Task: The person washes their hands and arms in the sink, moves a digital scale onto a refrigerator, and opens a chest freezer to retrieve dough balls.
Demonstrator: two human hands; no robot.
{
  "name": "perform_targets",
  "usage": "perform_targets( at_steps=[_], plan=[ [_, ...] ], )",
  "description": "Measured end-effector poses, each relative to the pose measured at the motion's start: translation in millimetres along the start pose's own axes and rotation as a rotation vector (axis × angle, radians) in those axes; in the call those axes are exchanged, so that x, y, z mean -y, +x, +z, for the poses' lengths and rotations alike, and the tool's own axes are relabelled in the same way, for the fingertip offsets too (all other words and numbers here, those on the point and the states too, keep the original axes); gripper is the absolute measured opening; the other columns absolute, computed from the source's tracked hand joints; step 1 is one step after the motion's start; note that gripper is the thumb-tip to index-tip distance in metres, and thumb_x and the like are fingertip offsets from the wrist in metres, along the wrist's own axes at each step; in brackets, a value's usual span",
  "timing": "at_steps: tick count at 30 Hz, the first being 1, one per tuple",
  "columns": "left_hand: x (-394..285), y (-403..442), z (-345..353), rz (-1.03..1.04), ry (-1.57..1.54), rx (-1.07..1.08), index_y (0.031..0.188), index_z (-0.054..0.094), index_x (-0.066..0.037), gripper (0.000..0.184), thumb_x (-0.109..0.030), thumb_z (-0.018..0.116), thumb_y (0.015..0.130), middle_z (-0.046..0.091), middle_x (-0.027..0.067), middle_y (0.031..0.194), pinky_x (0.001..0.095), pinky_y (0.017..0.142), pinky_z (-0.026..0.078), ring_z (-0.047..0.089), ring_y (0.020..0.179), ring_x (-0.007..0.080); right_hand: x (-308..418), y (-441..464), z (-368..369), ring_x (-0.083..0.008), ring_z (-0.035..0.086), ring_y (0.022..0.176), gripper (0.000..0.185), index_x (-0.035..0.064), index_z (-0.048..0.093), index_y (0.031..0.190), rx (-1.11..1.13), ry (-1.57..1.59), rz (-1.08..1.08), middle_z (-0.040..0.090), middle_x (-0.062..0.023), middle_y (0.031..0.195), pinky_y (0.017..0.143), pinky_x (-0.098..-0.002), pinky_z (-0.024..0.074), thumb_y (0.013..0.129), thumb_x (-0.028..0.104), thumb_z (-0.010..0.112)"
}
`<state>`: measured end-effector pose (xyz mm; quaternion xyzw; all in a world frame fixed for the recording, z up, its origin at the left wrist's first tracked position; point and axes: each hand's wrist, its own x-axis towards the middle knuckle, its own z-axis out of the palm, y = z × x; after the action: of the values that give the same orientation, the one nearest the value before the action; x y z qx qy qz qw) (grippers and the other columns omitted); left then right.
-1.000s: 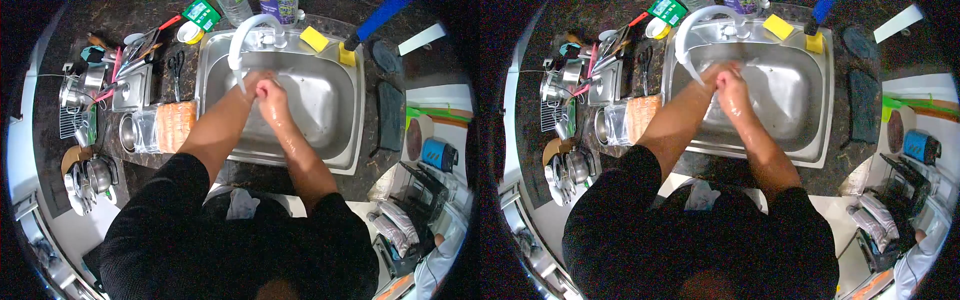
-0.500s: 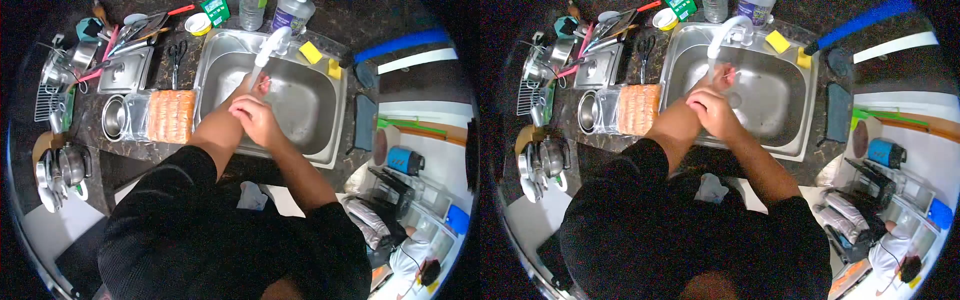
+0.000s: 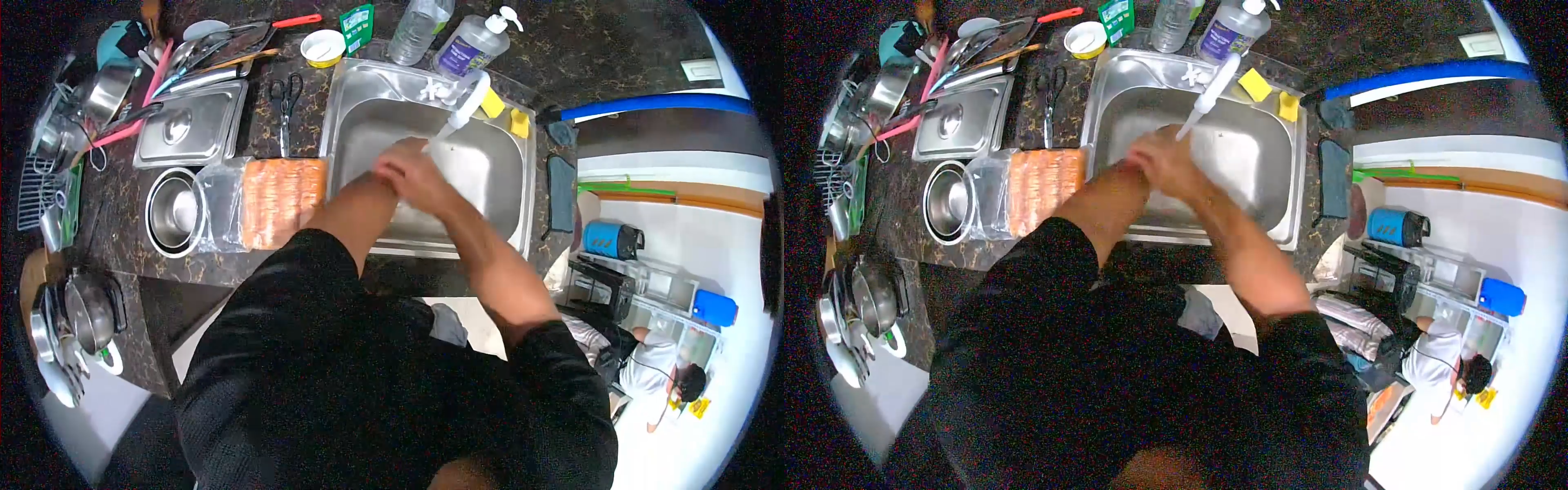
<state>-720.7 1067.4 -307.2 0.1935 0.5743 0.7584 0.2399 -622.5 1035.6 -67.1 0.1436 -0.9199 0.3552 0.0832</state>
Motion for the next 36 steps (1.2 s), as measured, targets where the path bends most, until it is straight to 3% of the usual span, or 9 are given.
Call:
perform_targets(
  at_steps=[5,9,17,22,28,30,31,34,36],
  plan=[
    [-3.8,-13.9,8.9,-0.085,-0.255,-0.073,0.089,0.071,-0.016,0.024,-0.036,0.058,0.092,0.068,0.0088,0.085,0.0496,0.074,0.054,0.065,0.078,0.0319,-51.0,13.8,-31.0,-0.0294,0.067,0.097,0.011,0.0054,0.070,0.100,0.155,-0.057,0.763,0.070,-0.0123,0.108,0.088,-0.0390,0.0530,0.089,0.005,0.072],
    [34.4,-4.7,7.3,0.275,-0.666,-0.018,0.089,0.065,-0.016,0.022,-0.030,0.051,0.098,0.066,0.0088,0.105,0.0442,0.088,0.051,0.062,0.099,0.0259,4.9,13.9,-14.8,-0.0338,0.066,0.088,0.016,0.0071,0.066,0.086,-0.012,-0.068,0.133,0.067,-0.0131,0.086,0.085,-0.0393,0.0513,0.076,-0.001,0.076],
    [31.1,-10.7,38.7,-0.420,-0.417,0.414,0.120,0.062,-0.010,0.026,-0.023,0.048,0.102,0.059,0.0118,0.127,0.0441,0.104,0.043,0.054,0.121,0.0249,-54.5,-15.2,-6.5,-0.0302,0.067,0.085,0.016,0.0061,0.070,0.095,-0.059,-0.097,0.255,0.069,-0.0121,0.088,0.084,-0.0386,0.0537,0.082,-0.004,0.069],
    [-72.7,-65.9,28.2,-0.103,-0.840,0.083,0.129,0.061,-0.008,0.034,-0.025,0.046,0.104,0.056,0.0133,0.138,0.0430,0.112,0.038,0.050,0.130,0.0240,-46.9,-18.6,-3.6,-0.0355,0.065,0.080,0.007,0.0053,0.064,0.082,-0.063,-0.179,0.433,0.066,-0.0167,0.086,0.077,-0.0433,0.0544,0.078,0.006,0.070],
    [-100.7,-69.2,28.2,-0.116,-0.391,0.175,0.132,0.059,-0.006,0.036,-0.026,0.043,0.106,0.054,0.0162,0.140,0.0424,0.111,0.040,0.052,0.130,0.0239,-24.7,-6.6,14.3,-0.0344,0.070,0.086,0.013,0.0037,0.069,0.095,-0.040,-0.020,0.245,0.070,-0.0174,0.090,0.078,-0.0405,0.0563,0.084,-0.002,0.063],
    [-103.4,-81.5,24.9,-0.134,-0.228,0.205,0.133,0.058,-0.005,0.037,-0.026,0.042,0.107,0.054,0.0172,0.140,0.0422,0.111,0.041,0.052,0.130,0.0238,-64.1,-11.8,19.8,-0.0350,0.071,0.090,0.013,0.0022,0.070,0.094,-0.412,0.619,0.953,0.072,-0.0183,0.094,0.079,-0.0403,0.0565,0.083,0.000,0.065],
    [-104.7,-81.8,25.2,-0.133,-0.147,0.221,0.134,0.058,-0.005,0.038,-0.026,0.041,0.108,0.054,0.0177,0.141,0.0421,0.111,0.041,0.052,0.130,0.0238,-62.7,-9.2,13.2,-0.0350,0.071,0.090,0.013,0.0022,0.070,0.094,-0.416,0.622,0.952,0.072,-0.0183,0.094,0.079,-0.0403,0.0565,0.083,0.000,0.065],
    [-107.8,-83.9,27.7,-0.131,0.016,0.266,0.135,0.058,-0.005,0.038,-0.027,0.040,0.109,0.053,0.0187,0.141,0.0418,0.110,0.042,0.053,0.130,0.0238,-53.4,-2.3,-8.3,-0.0353,0.071,0.088,0.015,0.0017,0.070,0.093,-0.164,-0.240,0.790,0.072,-0.0180,0.093,0.078,-0.0412,0.0563,0.082,-0.003,0.062],
    [-110.1,-78.0,29.3,-0.084,0.123,0.276,0.133,0.059,-0.005,0.037,-0.027,0.043,0.109,0.056,0.0160,0.139,0.0415,0.108,0.044,0.054,0.128,0.0232,-37.1,-4.6,-4.3,-0.0354,0.070,0.087,0.014,0.0017,0.070,0.092,-0.120,-0.203,0.695,0.072,-0.0178,0.092,0.077,-0.0420,0.0562,0.082,-0.002,0.061]
  ],
)
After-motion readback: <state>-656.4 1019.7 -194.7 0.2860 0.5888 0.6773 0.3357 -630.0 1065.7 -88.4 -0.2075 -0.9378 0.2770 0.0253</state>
